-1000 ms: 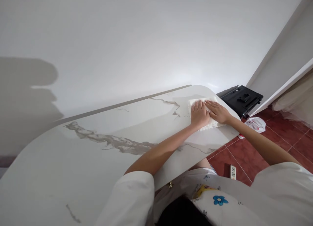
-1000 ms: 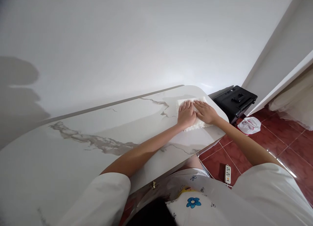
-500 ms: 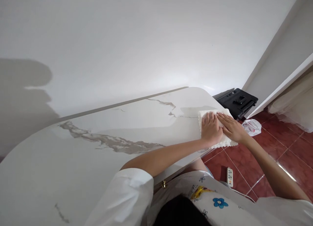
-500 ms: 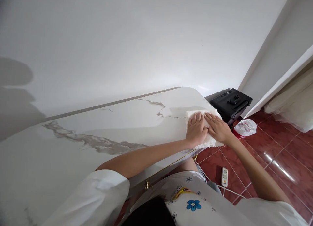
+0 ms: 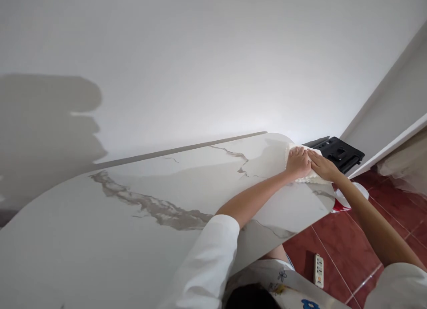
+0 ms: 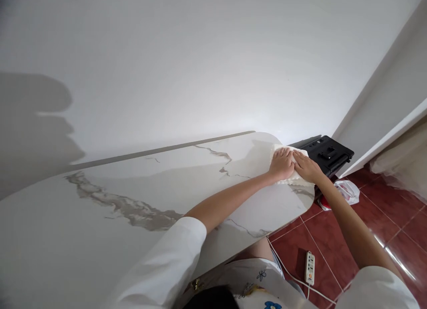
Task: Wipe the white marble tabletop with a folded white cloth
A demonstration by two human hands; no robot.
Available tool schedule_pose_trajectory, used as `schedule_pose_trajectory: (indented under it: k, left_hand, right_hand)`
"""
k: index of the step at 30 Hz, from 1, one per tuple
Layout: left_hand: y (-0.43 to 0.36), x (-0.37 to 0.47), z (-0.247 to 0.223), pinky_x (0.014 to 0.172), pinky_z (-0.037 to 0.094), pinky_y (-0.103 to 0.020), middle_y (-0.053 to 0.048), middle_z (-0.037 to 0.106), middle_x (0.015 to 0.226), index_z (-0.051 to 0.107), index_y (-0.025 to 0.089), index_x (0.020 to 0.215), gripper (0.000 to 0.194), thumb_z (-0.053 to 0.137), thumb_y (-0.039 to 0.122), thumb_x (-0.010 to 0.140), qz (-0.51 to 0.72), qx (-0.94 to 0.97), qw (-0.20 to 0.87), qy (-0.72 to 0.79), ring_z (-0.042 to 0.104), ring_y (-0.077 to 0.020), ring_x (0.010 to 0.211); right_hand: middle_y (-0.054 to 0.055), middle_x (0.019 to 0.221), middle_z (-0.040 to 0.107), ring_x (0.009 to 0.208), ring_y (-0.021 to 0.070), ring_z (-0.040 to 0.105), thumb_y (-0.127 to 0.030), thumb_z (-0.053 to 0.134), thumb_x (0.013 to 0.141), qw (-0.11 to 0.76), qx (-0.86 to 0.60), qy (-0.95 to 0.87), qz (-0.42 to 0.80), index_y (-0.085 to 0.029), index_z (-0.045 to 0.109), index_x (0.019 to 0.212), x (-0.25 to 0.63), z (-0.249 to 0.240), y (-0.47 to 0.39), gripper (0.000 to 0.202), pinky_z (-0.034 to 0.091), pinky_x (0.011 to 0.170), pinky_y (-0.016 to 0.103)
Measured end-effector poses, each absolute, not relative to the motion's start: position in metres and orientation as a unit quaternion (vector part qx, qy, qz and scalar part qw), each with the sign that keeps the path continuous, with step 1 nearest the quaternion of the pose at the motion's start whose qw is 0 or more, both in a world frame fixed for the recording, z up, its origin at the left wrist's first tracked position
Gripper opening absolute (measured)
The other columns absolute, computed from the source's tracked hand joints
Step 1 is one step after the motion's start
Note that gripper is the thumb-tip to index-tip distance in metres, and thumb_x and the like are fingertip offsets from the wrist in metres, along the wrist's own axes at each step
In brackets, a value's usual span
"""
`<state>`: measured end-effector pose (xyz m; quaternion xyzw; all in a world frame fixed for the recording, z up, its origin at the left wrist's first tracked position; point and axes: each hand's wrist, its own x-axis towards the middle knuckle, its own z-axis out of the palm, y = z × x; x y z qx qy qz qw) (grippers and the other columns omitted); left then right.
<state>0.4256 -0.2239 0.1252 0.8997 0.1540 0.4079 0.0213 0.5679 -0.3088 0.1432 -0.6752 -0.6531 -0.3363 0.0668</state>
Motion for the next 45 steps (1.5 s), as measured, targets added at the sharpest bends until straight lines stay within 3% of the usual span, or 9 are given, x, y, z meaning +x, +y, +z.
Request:
schedule_pose_trajectory:
  k: [14, 19, 25, 30, 35, 39, 45]
  left_hand:
    - [-0.104, 0.426, 0.166, 0.114, 0.018, -0.037, -0.007, 0.032, 0.148, 0.036, 0.011, 0.138, 0.05, 0.024, 0.024, 0.091, 0.407, 0.884, 0.034, 0.227, 0.024, -0.0207, 0.138]
    - [-0.081, 0.412, 0.168, 0.114, 0.019, -0.038, -0.009, 0.036, 0.146, 0.038, 0.01, 0.136, 0.049, 0.025, 0.022, 0.091, 0.419, 0.876, 0.037, 0.236, 0.027, -0.0209, 0.136]
    - [-0.053, 0.366, 0.157, 0.111, 0.022, -0.038, -0.009, 0.042, 0.142, 0.041, 0.013, 0.132, 0.044, 0.027, 0.022, 0.091, 0.426, 0.868, 0.024, 0.253, 0.034, -0.0201, 0.131]
    - [-0.037, 0.314, 0.142, 0.108, 0.025, -0.036, -0.009, 0.049, 0.134, 0.045, 0.014, 0.127, 0.04, 0.029, 0.021, 0.091, 0.425, 0.861, 0.023, 0.281, 0.04, -0.02, 0.126]
    - [-0.03, 0.262, 0.12, 0.107, 0.026, -0.034, -0.007, 0.051, 0.133, 0.046, 0.016, 0.125, 0.038, 0.031, 0.022, 0.09, 0.426, 0.85, 0.011, 0.31, 0.04, -0.0194, 0.125]
    - [-0.022, 0.212, 0.1, 0.105, 0.029, -0.033, -0.008, 0.053, 0.13, 0.047, 0.016, 0.124, 0.039, 0.032, 0.021, 0.088, 0.431, 0.838, -0.007, 0.334, 0.044, -0.0201, 0.122]
    - [0.013, 0.129, 0.077, 0.098, 0.036, -0.028, -0.007, 0.056, 0.127, 0.051, 0.017, 0.117, 0.036, 0.033, 0.017, 0.086, 0.388, 0.826, 0.029, 0.407, 0.05, -0.0197, 0.116]
  right_hand:
    - [0.006, 0.143, 0.041, 0.132, 0.0247, 0.036, -0.032, 0.027, 0.089, 0.04, -0.662, -0.673, -0.328, -0.018, 0.036, 0.141, 0.573, 0.2, -0.163, 0.055, 0.032, 0.109, 0.044]
    - [0.009, 0.143, 0.042, 0.131, 0.0249, 0.037, -0.031, 0.027, 0.089, 0.031, -0.664, -0.666, -0.338, -0.014, 0.039, 0.138, 0.548, 0.204, -0.141, 0.054, 0.032, 0.108, 0.043]
    - [0.014, 0.143, 0.041, 0.132, 0.0265, 0.036, -0.033, 0.025, 0.091, 0.021, -0.65, -0.681, -0.336, -0.007, 0.039, 0.138, 0.504, 0.191, -0.106, 0.055, 0.03, 0.108, 0.043]
    - [0.01, 0.138, 0.048, 0.128, 0.0276, 0.041, -0.037, 0.027, 0.092, 0.047, -0.607, -0.721, -0.33, -0.015, 0.043, 0.136, 0.461, 0.18, -0.077, 0.052, 0.034, 0.105, 0.047]
    - [0.007, 0.143, 0.042, 0.129, 0.0296, 0.039, -0.044, 0.033, 0.09, 0.015, -0.618, -0.741, -0.26, -0.019, 0.039, 0.139, 0.416, 0.174, -0.06, 0.056, 0.036, 0.102, 0.049]
    - [0.01, 0.145, 0.038, 0.133, 0.027, 0.033, -0.042, 0.03, 0.092, 0.021, -0.58, -0.765, -0.278, -0.013, 0.036, 0.14, 0.362, 0.153, -0.05, 0.057, 0.028, 0.108, 0.044]
    - [0.017, 0.138, 0.046, 0.128, 0.0272, 0.039, -0.032, 0.031, 0.092, 0.031, -0.527, -0.794, -0.3, -0.003, 0.043, 0.132, 0.263, 0.116, -0.023, 0.051, 0.028, 0.106, 0.038]
